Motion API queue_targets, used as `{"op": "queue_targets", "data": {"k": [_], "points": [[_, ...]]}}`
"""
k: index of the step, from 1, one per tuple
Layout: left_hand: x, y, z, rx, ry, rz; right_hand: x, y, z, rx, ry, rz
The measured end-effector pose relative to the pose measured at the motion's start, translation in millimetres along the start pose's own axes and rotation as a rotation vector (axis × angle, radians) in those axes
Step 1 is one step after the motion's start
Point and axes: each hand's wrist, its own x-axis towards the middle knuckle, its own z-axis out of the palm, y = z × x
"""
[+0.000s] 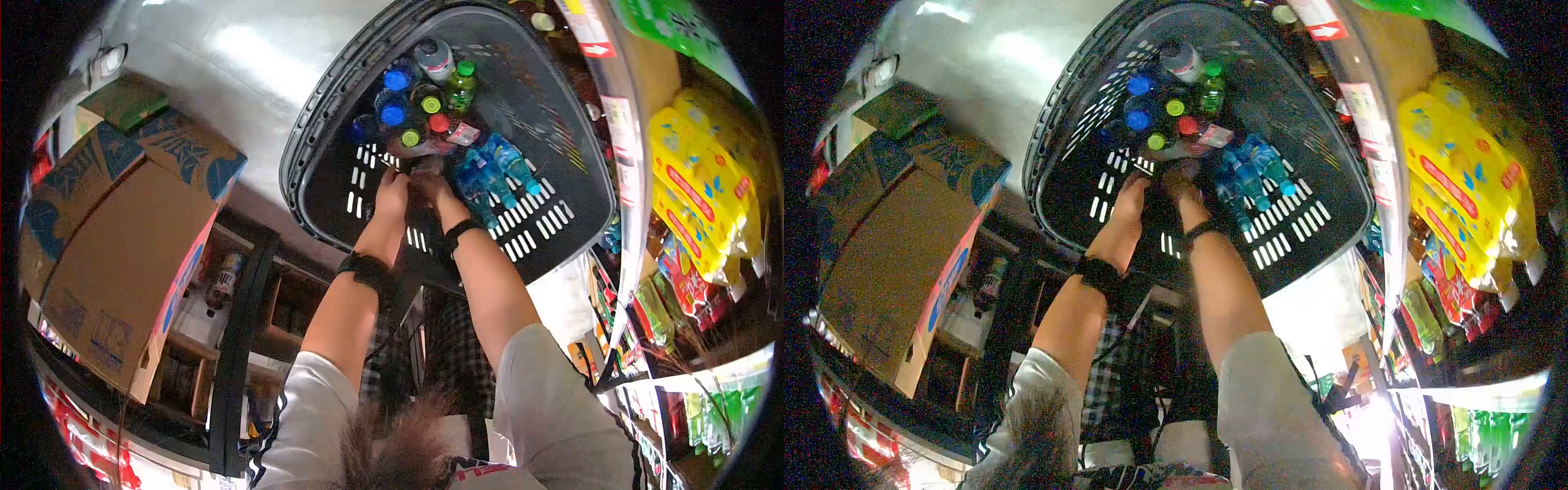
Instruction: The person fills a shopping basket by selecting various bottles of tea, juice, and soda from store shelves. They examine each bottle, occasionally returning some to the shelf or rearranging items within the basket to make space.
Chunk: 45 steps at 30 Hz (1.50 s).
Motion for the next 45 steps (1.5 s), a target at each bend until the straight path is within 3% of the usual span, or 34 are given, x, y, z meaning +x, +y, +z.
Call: {"op": "queue_targets", "data": {"k": [3,4,7,9,11,13,14,17,19,21,23,24,25,27,29,31,33,34,35,36,38,39,40,41,43,45], "points": [[-7,-16,6,-0.031,0.049,0.013,-45,4,-23,-0.011,0.013,0.019],[-35,7,18,0.107,0.062,0.006,-62,4,-31,-0.017,0.014,0.024],[-29,-26,10,0.227,-0.004,0.176,-113,-4,-52,-0.073,-0.015,0.011],[-48,-26,16,0.090,-0.074,0.061,-143,-6,-60,-0.158,-0.073,-0.127],[-105,1,37,0.076,0.002,-0.097,-168,14,-65,-0.265,-0.129,-0.545],[-111,-26,31,-0.038,-0.133,-0.087,-228,-12,-78,-0.343,-0.214,-0.491],[-111,-40,29,0.087,-0.194,-0.028,-267,-30,-85,-0.402,-0.208,-0.514],[-104,-65,33,0.462,-0.316,0.212,-369,-90,-109,-0.429,-0.233,-0.510],[-116,-109,14,0.972,-0.220,1.261,-469,-94,-112,-0.660,-0.134,-0.683],[-198,-79,38,0.132,-0.664,0.311,-543,-101,-117,-0.739,-0.046,-0.785],[-350,-15,60,0.149,-0.738,-0.084,-596,-92,-126,-0.732,-0.005,-1.099],[-326,-33,55,0.130,-0.775,-0.180,-619,-85,-129,-0.773,0.032,-1.186],[-367,-28,63,0.182,-0.776,-0.172,-637,-79,-136,-0.744,0.061,-1.290],[-435,-8,71,0.453,-0.785,-0.118,-705,-83,-148,-0.684,0.000,-1.074],[-471,7,76,0.730,-0.922,-0.008,-743,-75,-159,-0.417,-0.004,-1.166],[-539,29,84,0.793,-0.996,0.128,-794,-78,-179,-0.482,0.077,-1.247],[-565,37,90,0.692,-1.103,0.255,-816,-79,-197,-0.312,0.141,-1.273],[-594,38,95,0.563,-1.084,0.347,-822,-83,-207,-0.326,0.295,-1.414],[-619,47,99,0.585,-1.143,0.422,-833,-90,-220,-0.293,0.244,-1.361],[-652,48,105,0.528,-1.139,0.428,-820,-97,-230,-0.142,0.289,-1.460],[-683,54,115,0.610,-1.062,0.663,-868,-120,-239,0.055,0.177,-1.449],[-699,58,119,0.643,-0.977,0.729,-883,-130,-250,-0.118,0.314,-1.444],[-721,59,122,0.693,-0.969,0.820,-888,-141,-256,-0.011,0.183,-1.556],[-740,60,126,0.741,-0.961,0.917,-912,-149,-256,-0.061,0.247,-1.445],[-761,63,135,0.737,-1.024,1.033,-926,-168,-260,-0.075,0.261,-1.588],[-769,66,139,0.730,-1.084,1.085,-947,-186,-259,-0.252,0.480,-1.633]]}}
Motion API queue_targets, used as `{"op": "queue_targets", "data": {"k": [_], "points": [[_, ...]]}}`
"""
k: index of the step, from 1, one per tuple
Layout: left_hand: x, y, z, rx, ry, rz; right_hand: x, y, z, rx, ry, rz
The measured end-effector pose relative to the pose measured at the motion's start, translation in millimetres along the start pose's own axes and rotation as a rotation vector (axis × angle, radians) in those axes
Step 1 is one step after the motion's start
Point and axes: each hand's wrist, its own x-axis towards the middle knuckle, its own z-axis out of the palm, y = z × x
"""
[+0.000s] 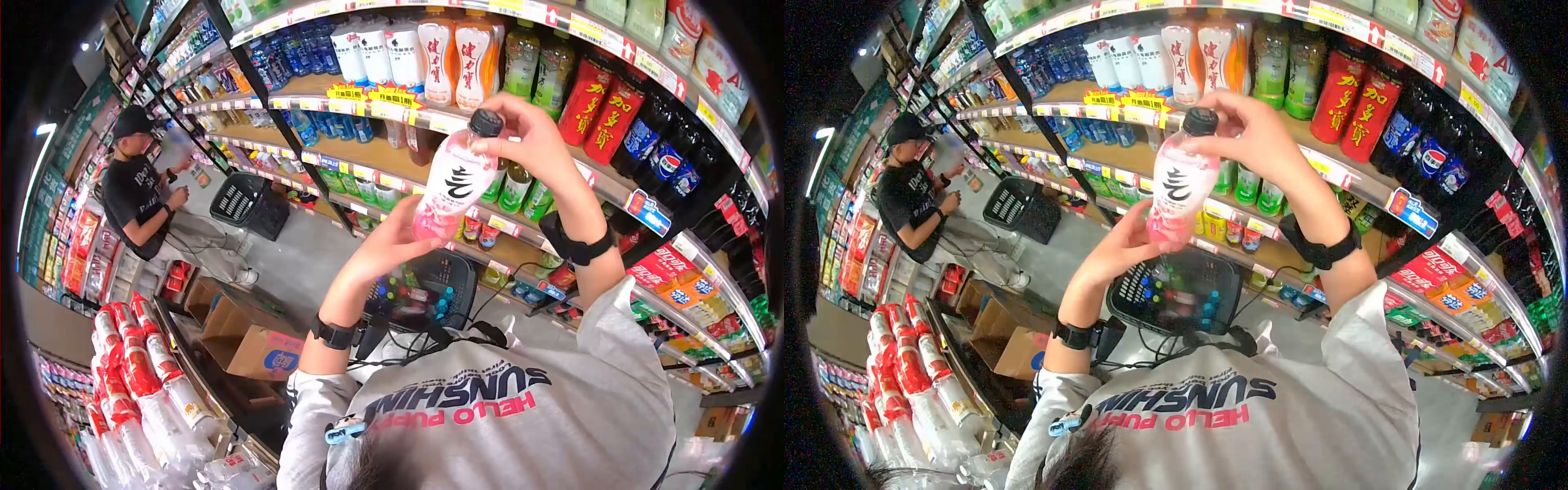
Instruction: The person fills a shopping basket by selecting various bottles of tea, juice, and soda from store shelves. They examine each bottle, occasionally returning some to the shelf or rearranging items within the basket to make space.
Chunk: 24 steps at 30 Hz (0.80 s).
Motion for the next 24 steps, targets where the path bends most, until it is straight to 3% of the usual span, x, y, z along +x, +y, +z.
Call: {"op": "queue_targets", "data": {"k": [5,8,10,12,15,16,18,19,20,22,24], "points": [[19,4,-24,0.142,-0.083,0.031,38,-20,17,-0.142,0.008,0.033],[24,-5,-50,0.117,-0.116,-0.032,60,5,34,-0.328,-0.018,-0.018],[23,-9,-71,0.022,-0.151,-0.112,72,36,47,-0.368,-0.081,0.058],[29,-44,-112,0.072,-0.134,-0.107,79,56,71,-0.197,-0.145,0.157],[38,-101,-172,0.052,-0.059,-0.127,87,91,117,-0.206,-0.093,0.132],[40,-115,-187,0.009,0.041,-0.200,92,89,133,-0.051,-0.126,0.330],[47,-129,-212,-0.077,0.243,-0.337,102,117,163,-0.418,-0.076,0.069],[51,-131,-220,-0.012,0.211,-0.422,107,127,179,-0.398,-0.040,0.053],[57,-135,-226,-0.094,0.201,-0.349,113,130,189,-0.506,-0.039,0.093],[66,-143,-228,-0.259,0.182,-0.211,123,154,210,-0.373,0.060,0.240],[81,-136,-229,-0.332,0.202,-0.101,130,166,225,-0.354,0.145,0.263]]}}
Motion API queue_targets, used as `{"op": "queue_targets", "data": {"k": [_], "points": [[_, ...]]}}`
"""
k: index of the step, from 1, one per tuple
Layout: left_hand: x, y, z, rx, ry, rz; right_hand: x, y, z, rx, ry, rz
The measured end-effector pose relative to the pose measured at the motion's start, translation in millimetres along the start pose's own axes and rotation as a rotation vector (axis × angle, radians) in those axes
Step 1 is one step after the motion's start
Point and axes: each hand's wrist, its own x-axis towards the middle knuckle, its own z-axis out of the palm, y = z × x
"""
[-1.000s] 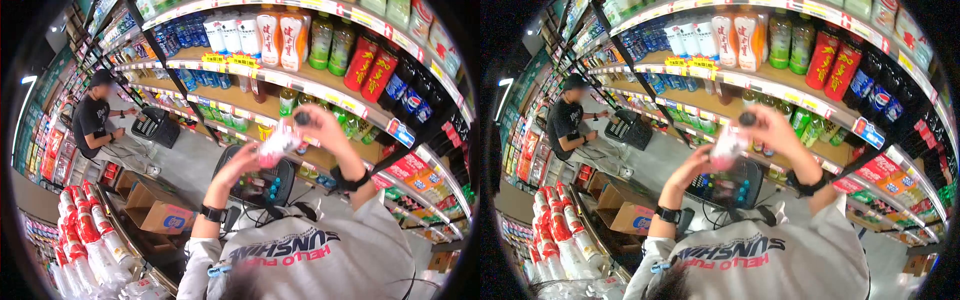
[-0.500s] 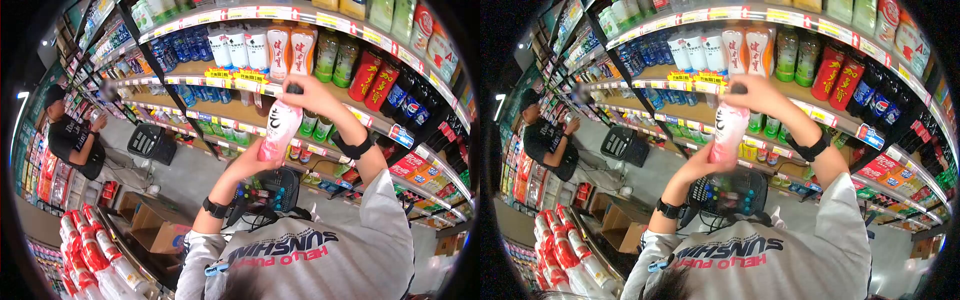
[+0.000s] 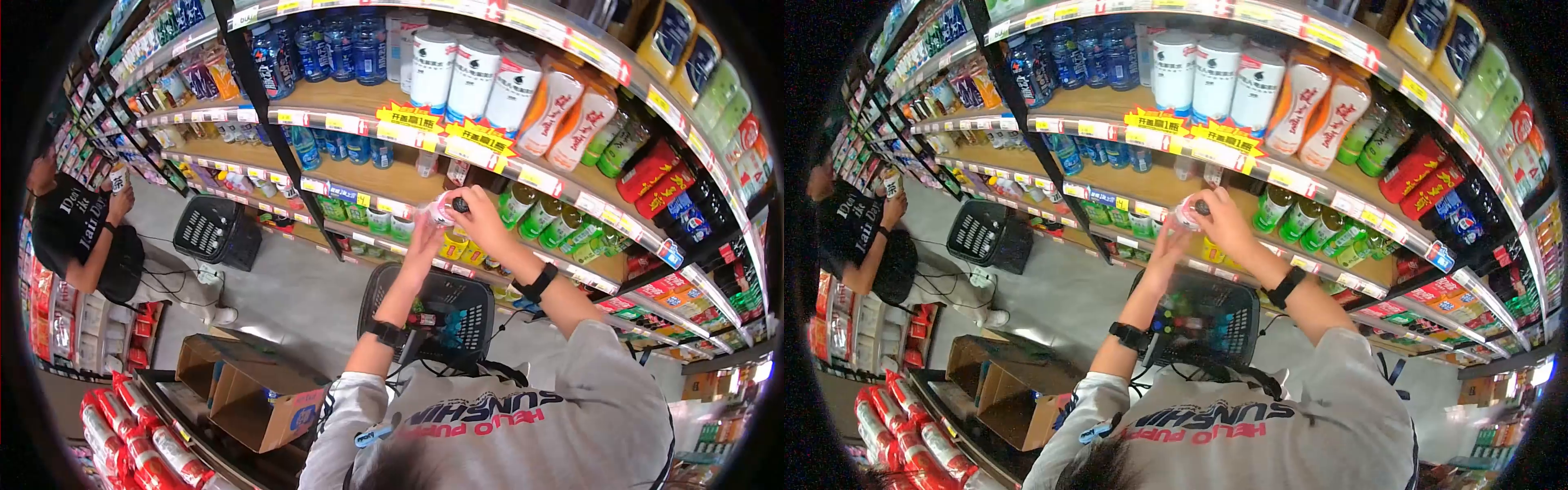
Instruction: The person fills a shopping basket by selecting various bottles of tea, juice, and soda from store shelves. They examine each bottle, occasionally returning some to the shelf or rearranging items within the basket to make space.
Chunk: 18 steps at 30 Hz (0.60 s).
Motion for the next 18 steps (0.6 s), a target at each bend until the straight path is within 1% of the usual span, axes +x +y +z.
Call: {"op": "queue_targets", "data": {"k": [1,2,3,4,6,7,9,11,13,14,16,17,18], "points": [[10,8,3,-0.039,-0.001,0.055,7,1,7,0.014,0.042,0.016],[20,13,4,-0.079,-0.002,0.106,14,2,12,-0.009,0.062,-0.018],[32,11,1,-0.050,0.022,0.088,18,3,17,-0.030,0.081,-0.044],[49,1,-6,-0.092,0.006,0.085,22,6,21,-0.051,0.101,-0.069],[81,-23,-21,-0.175,-0.026,0.085,30,24,31,-0.061,0.086,-0.042],[85,-16,-21,-0.140,-0.024,0.063,35,33,35,-0.073,0.088,-0.043],[99,-25,-31,-0.180,-0.050,0.048,47,51,42,-0.099,0.100,-0.071],[113,-34,-39,-0.187,-0.059,0.035,61,63,48,-0.021,0.105,-0.057],[118,-37,-41,-0.268,-0.064,0.096,71,73,51,0.029,0.089,-0.059],[120,-39,-41,-0.310,-0.064,0.125,77,77,52,0.018,0.070,-0.022],[124,-42,-44,-0.318,-0.065,0.079,91,90,55,-0.001,0.031,0.051],[129,-47,-47,-0.311,-0.065,0.057,102,118,62,0.153,-0.005,0.106],[132,-51,-51,-0.304,-0.063,0.035,112,119,61,0.075,0.014,0.138]]}}
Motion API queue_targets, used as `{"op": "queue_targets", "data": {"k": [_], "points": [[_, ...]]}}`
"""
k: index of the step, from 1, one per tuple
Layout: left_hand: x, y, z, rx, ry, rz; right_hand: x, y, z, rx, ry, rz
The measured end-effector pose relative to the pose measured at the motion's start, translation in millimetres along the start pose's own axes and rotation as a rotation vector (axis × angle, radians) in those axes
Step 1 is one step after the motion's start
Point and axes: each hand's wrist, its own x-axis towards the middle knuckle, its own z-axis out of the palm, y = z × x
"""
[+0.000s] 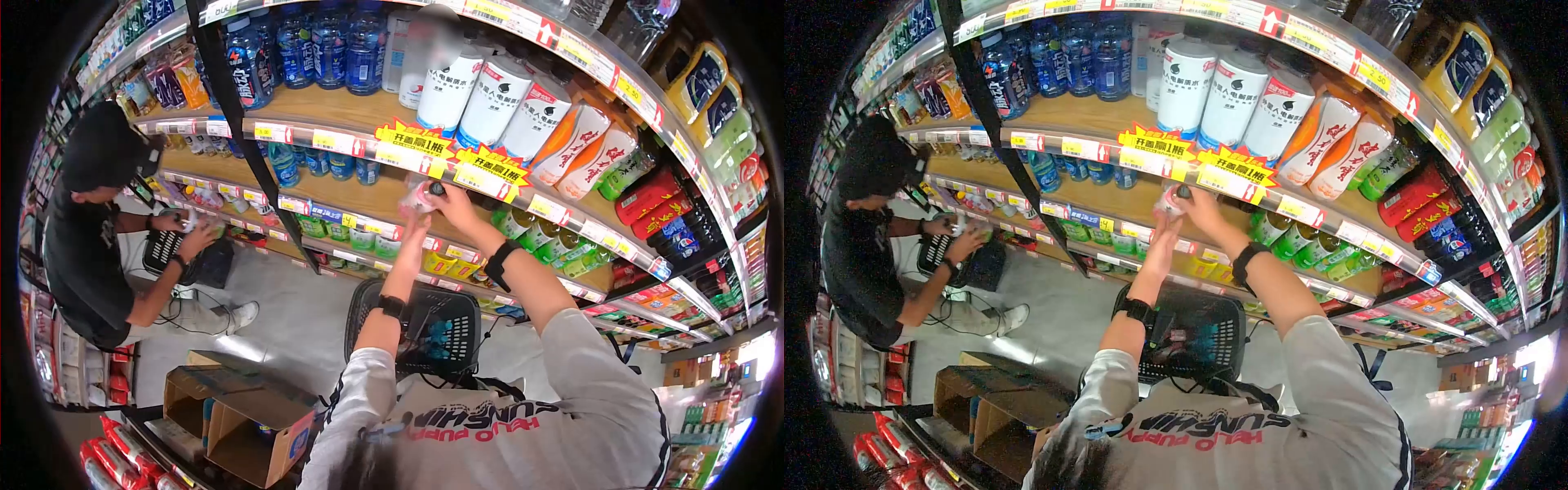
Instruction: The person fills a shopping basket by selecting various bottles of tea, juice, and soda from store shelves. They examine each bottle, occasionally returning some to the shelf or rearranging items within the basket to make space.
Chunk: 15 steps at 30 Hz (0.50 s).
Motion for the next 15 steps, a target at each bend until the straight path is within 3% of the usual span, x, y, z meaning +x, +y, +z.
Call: {"op": "queue_targets", "data": {"k": [2,3,4,7,14,15], "points": [[-2,-2,-4,0.075,-0.034,-0.027,17,-1,-1,-0.150,0.047,0.064],[-6,-3,-6,0.112,-0.048,-0.043,30,23,4,-0.216,0.172,-0.149],[-13,-4,-5,0.130,-0.037,-0.088,26,-18,-1,0.244,0.116,0.101],[-38,-19,-10,0.157,-0.004,-0.225,42,2,-7,0.049,0.094,0.145],[-96,-66,-40,0.158,0.043,-0.471,57,22,7,-0.025,0.183,0.067],[-106,-74,-45,0.144,0.053,-0.425,58,24,10,-0.028,0.203,0.055]]}}
